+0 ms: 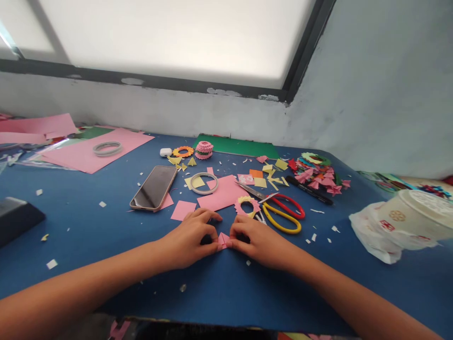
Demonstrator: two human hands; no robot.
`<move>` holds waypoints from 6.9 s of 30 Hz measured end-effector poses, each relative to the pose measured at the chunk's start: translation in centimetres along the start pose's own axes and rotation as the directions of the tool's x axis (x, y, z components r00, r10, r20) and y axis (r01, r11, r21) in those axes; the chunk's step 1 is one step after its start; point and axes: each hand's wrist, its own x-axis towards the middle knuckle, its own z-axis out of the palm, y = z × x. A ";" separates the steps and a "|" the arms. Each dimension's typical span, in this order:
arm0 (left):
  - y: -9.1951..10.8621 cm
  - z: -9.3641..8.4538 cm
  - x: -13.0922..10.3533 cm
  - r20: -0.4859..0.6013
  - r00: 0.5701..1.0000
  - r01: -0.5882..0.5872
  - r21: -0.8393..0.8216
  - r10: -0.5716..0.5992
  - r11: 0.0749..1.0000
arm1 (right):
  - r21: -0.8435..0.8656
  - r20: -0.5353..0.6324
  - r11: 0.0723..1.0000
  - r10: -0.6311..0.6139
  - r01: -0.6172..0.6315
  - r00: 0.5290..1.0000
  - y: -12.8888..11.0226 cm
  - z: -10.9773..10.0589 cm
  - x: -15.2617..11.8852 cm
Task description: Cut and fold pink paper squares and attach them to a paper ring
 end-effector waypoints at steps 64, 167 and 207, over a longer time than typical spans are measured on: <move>0.8 -0.3 -0.2 -0.019 0.998 0.054 0.052 -0.053 0.997 | -0.015 -0.181 0.990 -0.140 0.139 0.974 0.5 1.6 0.2; 1.8 -3.2 2.7 0.484 0.844 0.288 -0.045 -0.231 0.957 | 0.393 0.157 0.913 0.046 -0.105 0.987 -1.4 0.3 0.4; 1.4 -3.3 1.5 0.286 0.958 0.206 -0.606 -0.031 0.768 | 0.245 -0.437 0.770 -0.454 0.589 0.776 -0.2 0.2 -0.4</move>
